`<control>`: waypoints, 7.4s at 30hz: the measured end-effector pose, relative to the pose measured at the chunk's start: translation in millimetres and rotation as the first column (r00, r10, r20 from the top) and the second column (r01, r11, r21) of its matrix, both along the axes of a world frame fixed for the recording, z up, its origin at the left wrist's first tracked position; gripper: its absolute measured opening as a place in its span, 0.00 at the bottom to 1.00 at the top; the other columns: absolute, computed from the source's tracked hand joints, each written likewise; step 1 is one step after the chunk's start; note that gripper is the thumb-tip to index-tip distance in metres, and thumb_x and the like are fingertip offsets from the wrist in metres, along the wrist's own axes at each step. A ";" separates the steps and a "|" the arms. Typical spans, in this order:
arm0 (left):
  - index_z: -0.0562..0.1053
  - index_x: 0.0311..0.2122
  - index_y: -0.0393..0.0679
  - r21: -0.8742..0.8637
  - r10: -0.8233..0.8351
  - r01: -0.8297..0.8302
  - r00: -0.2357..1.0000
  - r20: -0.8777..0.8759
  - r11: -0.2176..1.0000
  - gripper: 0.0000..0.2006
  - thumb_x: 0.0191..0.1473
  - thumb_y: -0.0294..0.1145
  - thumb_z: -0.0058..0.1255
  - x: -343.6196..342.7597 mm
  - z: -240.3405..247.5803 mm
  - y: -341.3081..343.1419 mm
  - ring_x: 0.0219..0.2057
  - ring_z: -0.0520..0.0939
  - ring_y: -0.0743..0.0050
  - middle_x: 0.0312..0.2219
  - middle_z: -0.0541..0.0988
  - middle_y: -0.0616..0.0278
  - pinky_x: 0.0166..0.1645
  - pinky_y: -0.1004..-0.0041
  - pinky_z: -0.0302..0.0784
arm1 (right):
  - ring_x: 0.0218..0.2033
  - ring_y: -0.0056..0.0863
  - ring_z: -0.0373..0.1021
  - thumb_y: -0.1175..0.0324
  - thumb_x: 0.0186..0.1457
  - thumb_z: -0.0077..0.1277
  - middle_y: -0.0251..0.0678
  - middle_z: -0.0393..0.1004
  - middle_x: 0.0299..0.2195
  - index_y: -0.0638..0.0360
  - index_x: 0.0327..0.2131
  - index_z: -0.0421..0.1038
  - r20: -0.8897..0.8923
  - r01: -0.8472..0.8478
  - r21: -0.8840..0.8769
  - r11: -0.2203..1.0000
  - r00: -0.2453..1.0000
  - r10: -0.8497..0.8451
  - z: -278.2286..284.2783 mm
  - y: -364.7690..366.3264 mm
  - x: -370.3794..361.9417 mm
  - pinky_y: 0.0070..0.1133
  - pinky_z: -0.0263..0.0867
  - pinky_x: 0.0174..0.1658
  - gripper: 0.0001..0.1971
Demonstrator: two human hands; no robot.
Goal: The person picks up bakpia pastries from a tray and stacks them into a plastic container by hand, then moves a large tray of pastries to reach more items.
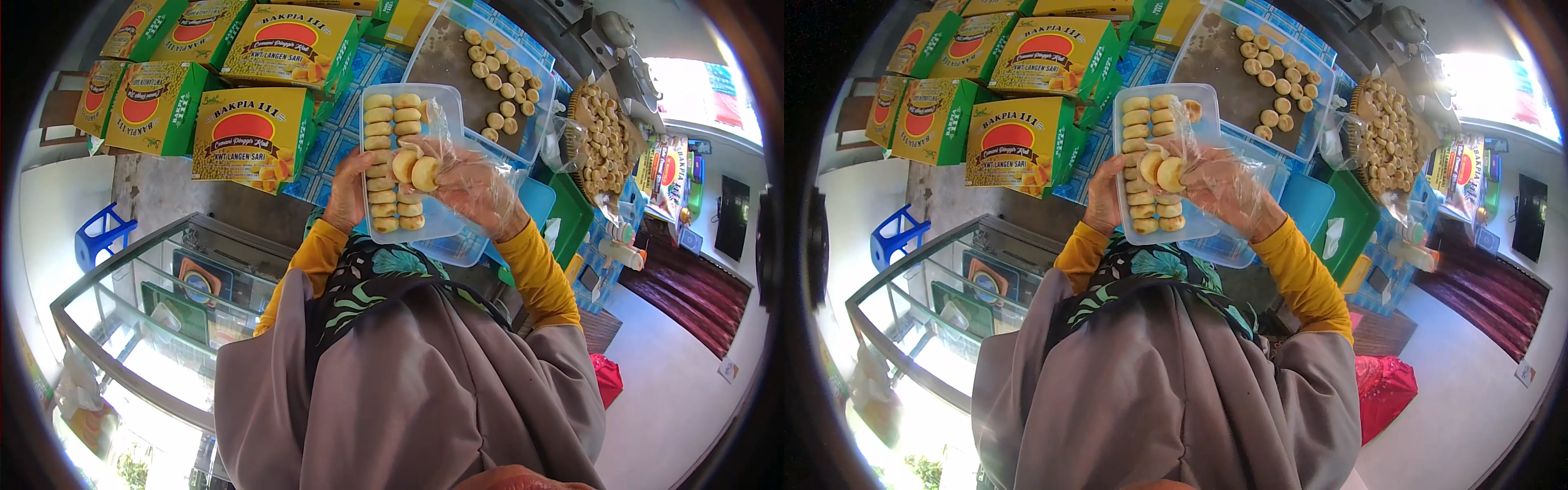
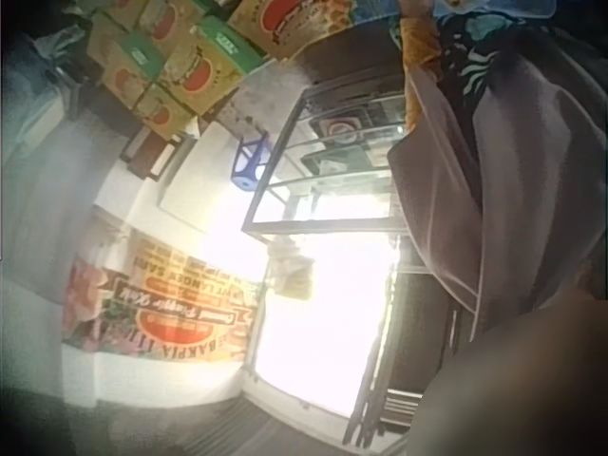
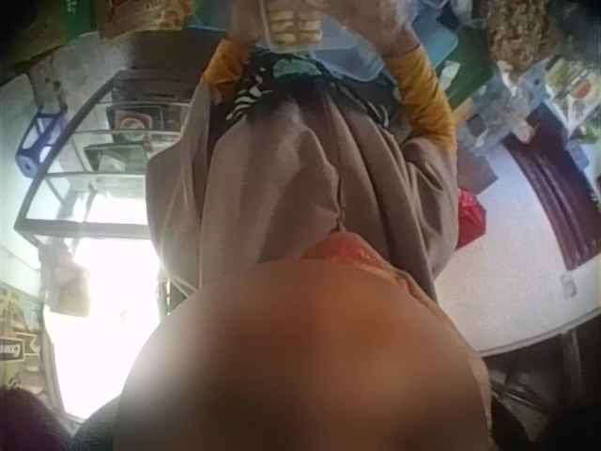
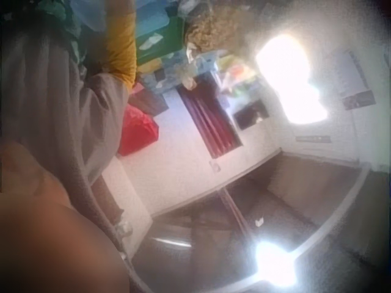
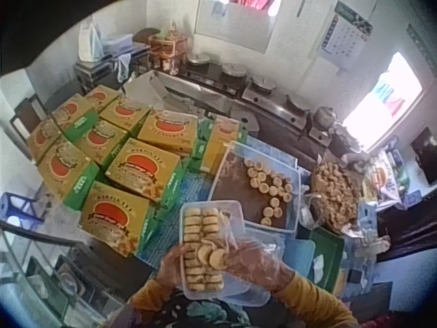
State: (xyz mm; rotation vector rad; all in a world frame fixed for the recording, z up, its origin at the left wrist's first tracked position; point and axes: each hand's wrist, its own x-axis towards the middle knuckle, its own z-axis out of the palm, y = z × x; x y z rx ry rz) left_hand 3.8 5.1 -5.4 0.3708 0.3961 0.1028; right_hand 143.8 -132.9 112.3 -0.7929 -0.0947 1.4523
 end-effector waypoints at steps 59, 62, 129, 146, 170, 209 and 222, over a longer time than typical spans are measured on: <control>0.61 0.56 0.35 -0.002 0.250 -0.250 0.968 -0.026 0.968 0.32 0.47 0.40 0.53 -41.1 -3.3 13.6 0.49 0.74 0.61 0.48 0.71 0.53 0.55 0.63 0.69 | 0.37 0.34 0.71 0.73 0.49 0.53 0.38 0.74 0.33 0.58 0.36 0.73 0.573 0.647 -0.329 0.688 -0.442 0.690 -178.1 -11.7 221.9 0.29 0.66 0.38 0.08; 0.60 0.57 0.35 -0.033 0.226 -0.227 0.974 -0.028 0.973 0.33 0.47 0.39 0.53 -37.9 -6.6 14.1 0.49 0.73 0.62 0.49 0.71 0.54 0.55 0.63 0.69 | 0.37 0.34 0.71 0.73 0.49 0.53 0.37 0.74 0.33 0.58 0.36 0.73 0.870 0.664 -0.240 0.708 -0.177 0.460 -142.0 -10.3 208.2 0.29 0.66 0.38 0.08; 0.61 0.56 0.32 0.156 0.191 -0.204 0.977 0.092 0.967 0.31 0.48 0.39 0.50 -4.0 18.1 9.8 0.50 0.74 0.60 0.49 0.71 0.51 0.57 0.63 0.67 | 0.42 0.38 0.63 0.69 0.42 0.51 0.41 0.68 0.40 0.56 0.35 0.72 0.517 -0.081 -0.507 0.858 -0.825 0.228 -18.7 9.2 3.7 0.32 0.58 0.39 0.13; 0.58 0.57 0.32 0.082 0.163 -0.179 0.972 0.168 0.980 0.34 0.48 0.42 0.49 -11.5 18.5 6.8 0.52 0.73 0.59 0.51 0.69 0.50 0.58 0.62 0.67 | 0.41 0.39 0.69 0.73 0.48 0.47 0.40 0.73 0.38 0.58 0.44 0.68 0.843 -0.211 -0.222 0.952 -0.532 0.079 -14.3 -15.6 8.6 0.33 0.65 0.44 0.16; 0.56 0.58 0.34 0.059 0.167 -0.179 0.971 0.173 0.982 0.39 0.44 0.45 0.53 2.3 30.4 13.2 0.49 0.74 0.58 0.51 0.68 0.50 0.55 0.63 0.70 | 0.62 0.43 0.51 0.72 0.55 0.44 0.48 0.46 0.64 0.66 0.64 0.43 0.967 0.217 0.046 0.975 0.236 -0.098 -20.0 22.5 -38.6 0.32 0.45 0.64 0.34; 0.58 0.58 0.32 0.137 0.168 -0.187 0.975 0.143 0.973 0.39 0.43 0.46 0.52 2.6 32.1 2.3 0.51 0.73 0.61 0.51 0.69 0.51 0.57 0.67 0.66 | 0.48 0.35 0.67 0.69 0.51 0.56 0.45 0.67 0.50 0.64 0.57 0.59 0.922 0.426 0.221 0.877 -0.384 -0.046 -29.4 -0.1 -37.9 0.26 0.63 0.50 0.29; 0.60 0.56 0.32 0.172 0.113 -0.133 0.986 0.121 0.976 0.39 0.42 0.46 0.54 -7.7 20.8 0.9 0.49 0.74 0.62 0.48 0.71 0.51 0.55 0.67 0.68 | 0.44 0.42 0.68 0.68 0.54 0.52 0.49 0.68 0.48 0.65 0.59 0.52 0.993 0.457 -0.072 0.886 0.116 0.021 -18.0 39.2 -41.9 0.31 0.63 0.48 0.31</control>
